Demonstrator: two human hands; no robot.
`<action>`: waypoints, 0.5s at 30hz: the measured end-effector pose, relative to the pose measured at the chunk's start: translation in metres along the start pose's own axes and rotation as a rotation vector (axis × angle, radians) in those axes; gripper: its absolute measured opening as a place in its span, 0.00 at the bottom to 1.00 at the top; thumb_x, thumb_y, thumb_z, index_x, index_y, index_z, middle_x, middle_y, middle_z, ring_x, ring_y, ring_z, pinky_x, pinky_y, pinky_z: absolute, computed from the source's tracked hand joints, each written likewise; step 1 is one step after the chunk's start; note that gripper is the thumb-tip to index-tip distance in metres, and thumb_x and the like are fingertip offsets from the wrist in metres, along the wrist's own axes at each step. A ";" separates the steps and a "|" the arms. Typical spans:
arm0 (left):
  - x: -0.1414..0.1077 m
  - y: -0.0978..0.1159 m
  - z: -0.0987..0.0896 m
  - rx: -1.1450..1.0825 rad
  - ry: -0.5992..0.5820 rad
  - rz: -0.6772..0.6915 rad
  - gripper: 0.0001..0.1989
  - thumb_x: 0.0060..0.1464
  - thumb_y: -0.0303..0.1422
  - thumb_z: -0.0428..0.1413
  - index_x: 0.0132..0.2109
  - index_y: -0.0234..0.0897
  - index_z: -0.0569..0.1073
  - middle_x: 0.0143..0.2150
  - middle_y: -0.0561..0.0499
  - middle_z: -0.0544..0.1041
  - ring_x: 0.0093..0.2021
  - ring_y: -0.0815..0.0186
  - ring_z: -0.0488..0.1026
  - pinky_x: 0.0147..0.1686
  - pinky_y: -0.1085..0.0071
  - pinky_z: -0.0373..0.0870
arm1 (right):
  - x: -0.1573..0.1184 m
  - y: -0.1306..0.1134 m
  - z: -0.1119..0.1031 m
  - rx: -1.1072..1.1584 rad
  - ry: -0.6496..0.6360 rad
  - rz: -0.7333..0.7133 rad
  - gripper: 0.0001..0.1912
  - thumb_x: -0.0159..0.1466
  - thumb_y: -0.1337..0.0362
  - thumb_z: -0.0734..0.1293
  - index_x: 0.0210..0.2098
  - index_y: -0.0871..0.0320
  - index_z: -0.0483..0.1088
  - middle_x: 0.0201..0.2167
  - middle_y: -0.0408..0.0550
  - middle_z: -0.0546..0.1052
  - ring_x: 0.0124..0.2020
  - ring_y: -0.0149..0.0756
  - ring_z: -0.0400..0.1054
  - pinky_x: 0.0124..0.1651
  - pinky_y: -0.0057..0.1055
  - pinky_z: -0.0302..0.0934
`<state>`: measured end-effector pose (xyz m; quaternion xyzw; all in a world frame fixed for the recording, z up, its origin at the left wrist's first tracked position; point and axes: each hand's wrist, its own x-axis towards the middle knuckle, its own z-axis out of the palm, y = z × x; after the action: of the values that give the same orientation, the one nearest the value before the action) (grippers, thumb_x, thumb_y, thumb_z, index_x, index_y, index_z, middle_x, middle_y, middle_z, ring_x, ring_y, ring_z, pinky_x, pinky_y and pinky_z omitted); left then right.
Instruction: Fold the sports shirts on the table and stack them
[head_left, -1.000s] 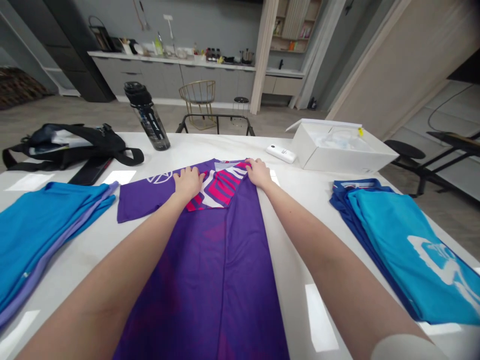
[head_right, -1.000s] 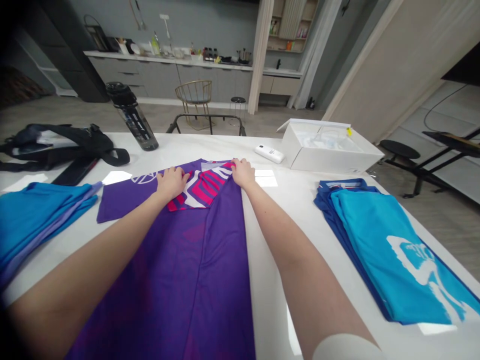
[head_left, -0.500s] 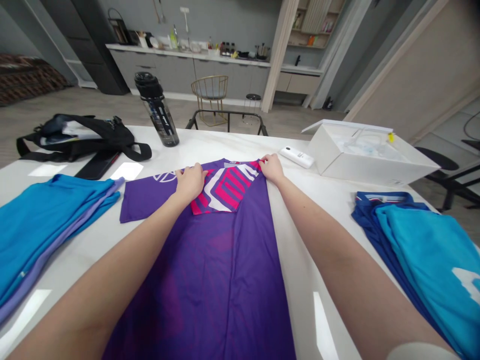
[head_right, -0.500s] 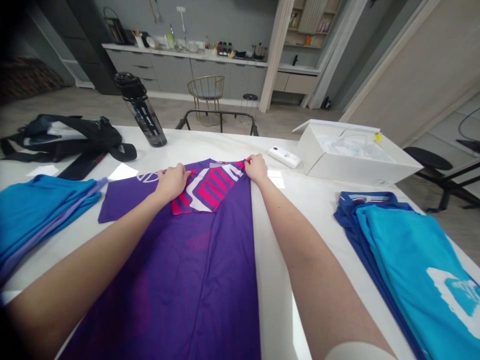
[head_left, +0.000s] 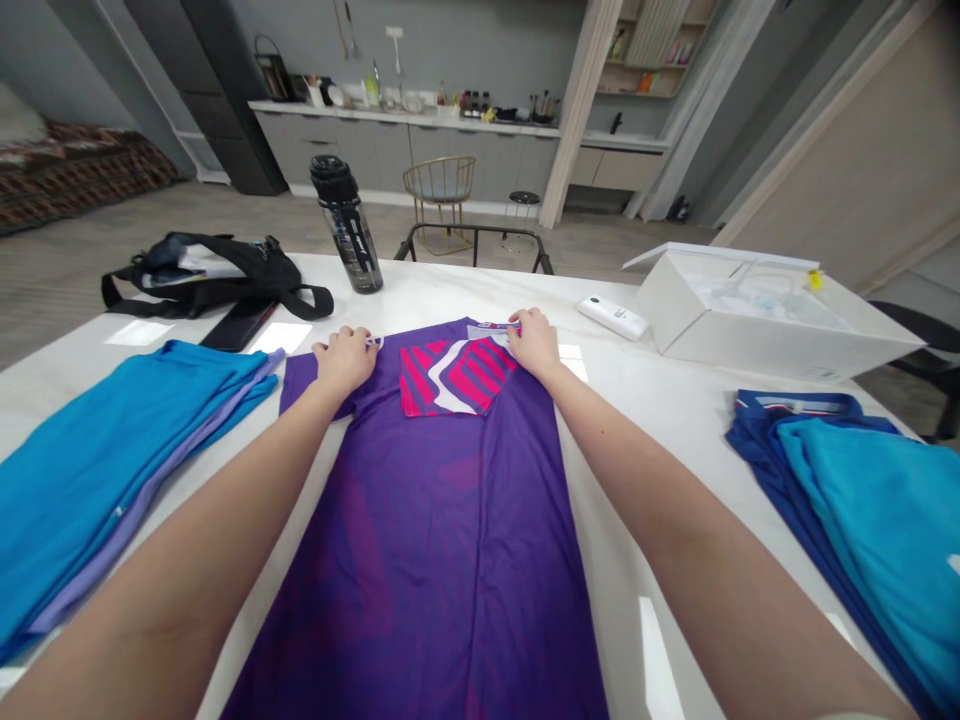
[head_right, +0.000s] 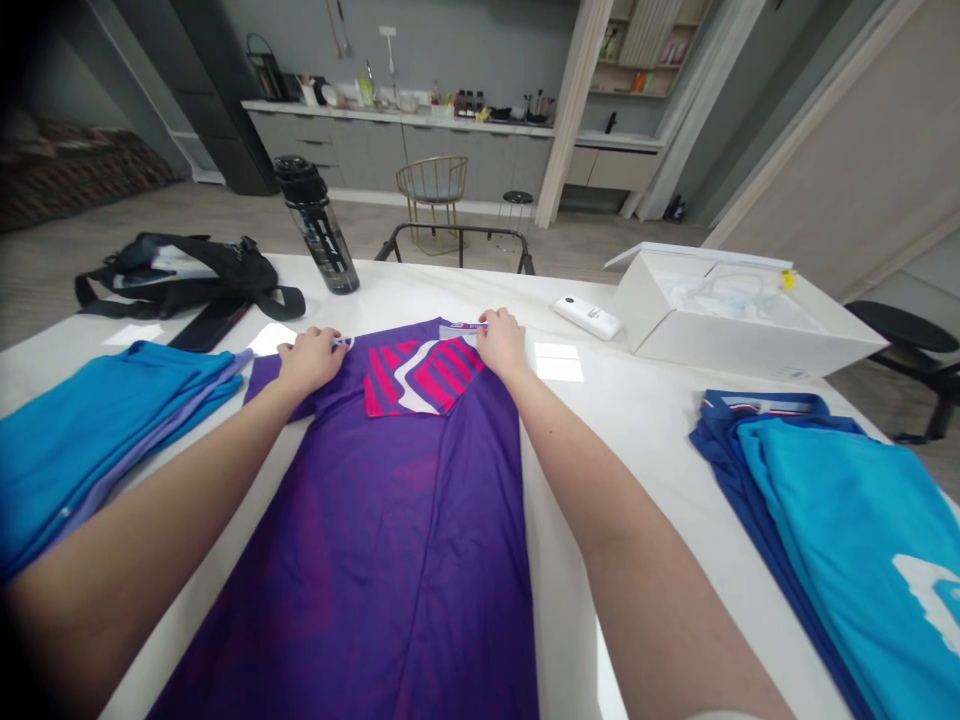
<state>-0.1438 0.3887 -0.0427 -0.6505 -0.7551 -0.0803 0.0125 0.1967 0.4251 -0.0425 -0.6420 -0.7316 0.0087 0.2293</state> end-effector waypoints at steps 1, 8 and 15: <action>-0.002 -0.011 -0.002 0.016 -0.007 -0.009 0.22 0.64 0.43 0.44 0.58 0.39 0.72 0.60 0.34 0.71 0.59 0.41 0.66 0.57 0.41 0.59 | -0.001 -0.014 0.002 0.021 -0.047 -0.059 0.13 0.71 0.64 0.59 0.50 0.55 0.71 0.52 0.56 0.72 0.54 0.49 0.66 0.56 0.45 0.61; -0.020 -0.068 -0.013 0.172 0.008 -0.067 0.21 0.66 0.39 0.42 0.57 0.37 0.72 0.59 0.33 0.72 0.58 0.42 0.66 0.55 0.43 0.60 | 0.008 -0.112 0.032 0.076 -0.251 -0.220 0.16 0.71 0.60 0.62 0.56 0.51 0.71 0.54 0.53 0.72 0.55 0.47 0.67 0.57 0.42 0.62; -0.027 -0.092 -0.016 0.263 0.097 -0.086 0.20 0.66 0.37 0.43 0.55 0.32 0.72 0.58 0.30 0.72 0.59 0.42 0.64 0.54 0.48 0.58 | 0.035 -0.132 0.056 -0.038 -0.261 -0.062 0.17 0.71 0.61 0.63 0.58 0.48 0.70 0.57 0.56 0.69 0.57 0.53 0.64 0.57 0.55 0.60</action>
<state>-0.2320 0.3471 -0.0394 -0.6055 -0.7850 -0.0121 0.1306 0.0516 0.4502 -0.0405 -0.6168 -0.7747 0.0712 0.1200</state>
